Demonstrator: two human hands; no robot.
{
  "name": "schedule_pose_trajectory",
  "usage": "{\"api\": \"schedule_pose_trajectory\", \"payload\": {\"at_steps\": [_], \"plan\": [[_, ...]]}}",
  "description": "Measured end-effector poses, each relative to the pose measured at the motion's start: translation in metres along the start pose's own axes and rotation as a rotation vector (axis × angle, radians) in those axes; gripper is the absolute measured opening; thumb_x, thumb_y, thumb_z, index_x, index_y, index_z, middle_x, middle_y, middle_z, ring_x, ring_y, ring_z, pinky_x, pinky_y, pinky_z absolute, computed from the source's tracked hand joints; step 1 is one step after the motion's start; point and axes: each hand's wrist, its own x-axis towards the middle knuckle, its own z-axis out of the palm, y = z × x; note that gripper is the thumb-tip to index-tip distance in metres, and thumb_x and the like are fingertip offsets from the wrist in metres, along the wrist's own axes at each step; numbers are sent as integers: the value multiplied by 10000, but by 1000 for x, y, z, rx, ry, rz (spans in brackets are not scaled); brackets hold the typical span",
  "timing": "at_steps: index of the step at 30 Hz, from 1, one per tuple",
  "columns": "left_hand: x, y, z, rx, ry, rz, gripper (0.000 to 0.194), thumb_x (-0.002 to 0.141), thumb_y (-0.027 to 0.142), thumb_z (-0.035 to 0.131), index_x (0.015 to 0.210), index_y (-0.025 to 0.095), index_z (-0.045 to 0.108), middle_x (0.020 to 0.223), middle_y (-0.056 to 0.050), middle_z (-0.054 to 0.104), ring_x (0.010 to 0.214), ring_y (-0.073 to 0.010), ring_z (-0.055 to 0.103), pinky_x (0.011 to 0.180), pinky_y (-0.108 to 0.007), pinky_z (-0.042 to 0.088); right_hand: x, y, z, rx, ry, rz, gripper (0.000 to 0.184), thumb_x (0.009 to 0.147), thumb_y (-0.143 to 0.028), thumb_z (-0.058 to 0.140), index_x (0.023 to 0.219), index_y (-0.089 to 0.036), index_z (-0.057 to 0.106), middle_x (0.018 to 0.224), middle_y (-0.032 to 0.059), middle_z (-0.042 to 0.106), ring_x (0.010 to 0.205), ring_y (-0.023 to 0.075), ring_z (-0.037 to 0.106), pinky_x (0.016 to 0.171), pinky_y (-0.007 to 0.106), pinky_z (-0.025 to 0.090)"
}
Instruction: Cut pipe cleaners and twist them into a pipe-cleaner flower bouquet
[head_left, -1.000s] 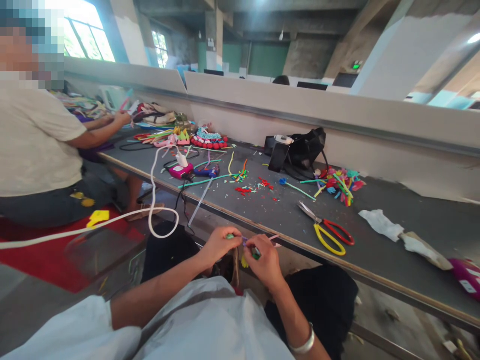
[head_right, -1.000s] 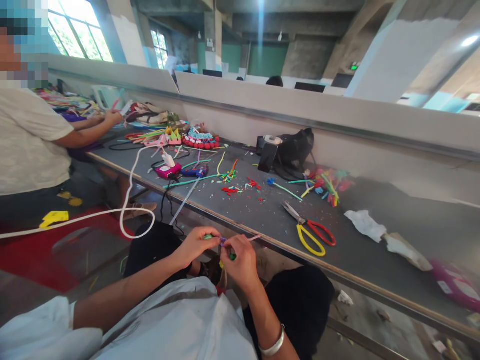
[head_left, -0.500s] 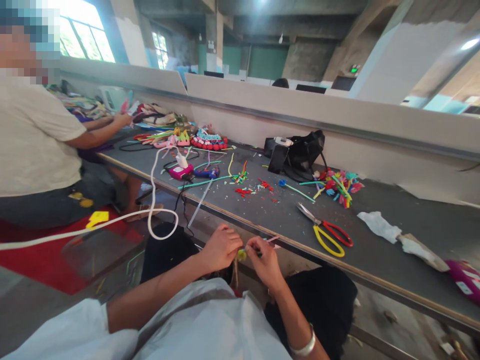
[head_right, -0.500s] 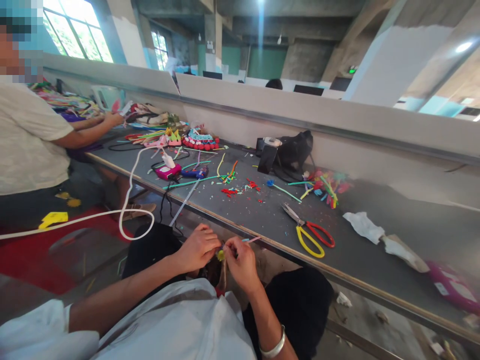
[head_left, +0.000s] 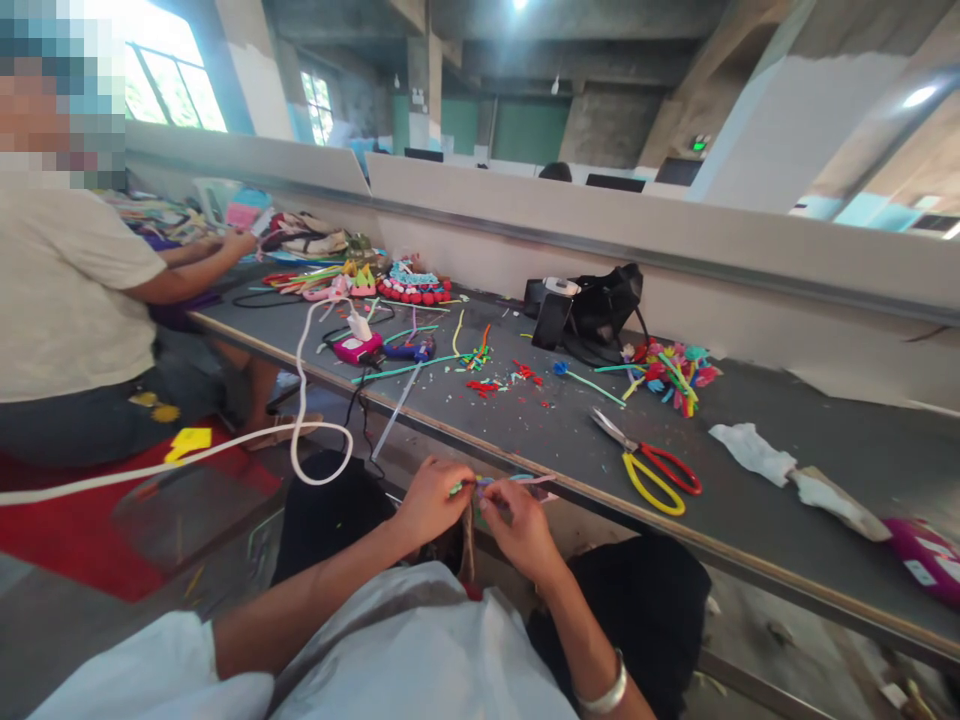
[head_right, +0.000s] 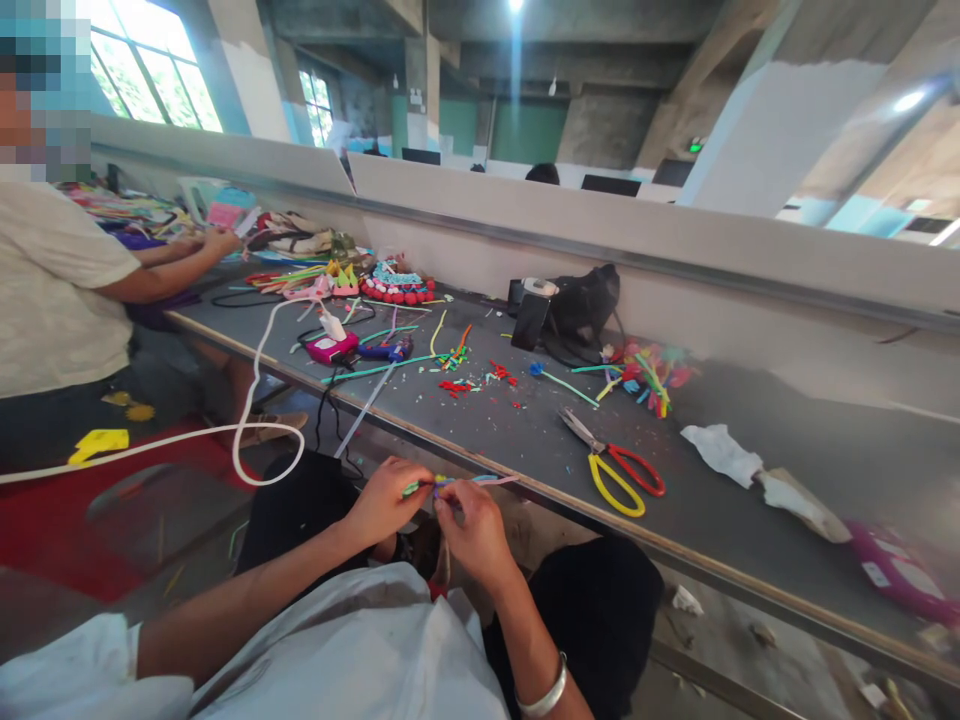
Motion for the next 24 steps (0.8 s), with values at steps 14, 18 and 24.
{"api": "schedule_pose_trajectory", "payload": {"at_steps": [14, 18, 24], "plan": [[-3, 8, -18, 64, -144, 428, 166, 892, 139, 484, 807, 189, 619, 690, 0, 601, 725, -149, 530, 910, -354, 342, -1, 0, -4, 8, 101, 65, 140, 892, -203, 544, 789, -208, 638, 722, 2, 657, 682, 163, 598, 656, 256, 431], [-3, 9, -22, -12, -137, 403, 163, 913, 169, 486, 830, 195, 624, 705, 6, 612, 712, -137, 534, 919, -348, 347, 2, 2, -3, 92, 73, 73, 150, 884, -221, 542, 778, -200, 647, 708, -8, 655, 659, 145, 606, 609, 227, 450], [0, 8, -15, 76, -72, 383, 128, 896, 166, 523, 848, 195, 638, 725, 2, 641, 722, -140, 564, 935, -363, 344, 6, 4, -9, 154, 72, 89, 144, 873, -225, 531, 781, -197, 637, 724, -13, 628, 688, 140, 582, 649, 232, 451]]}}
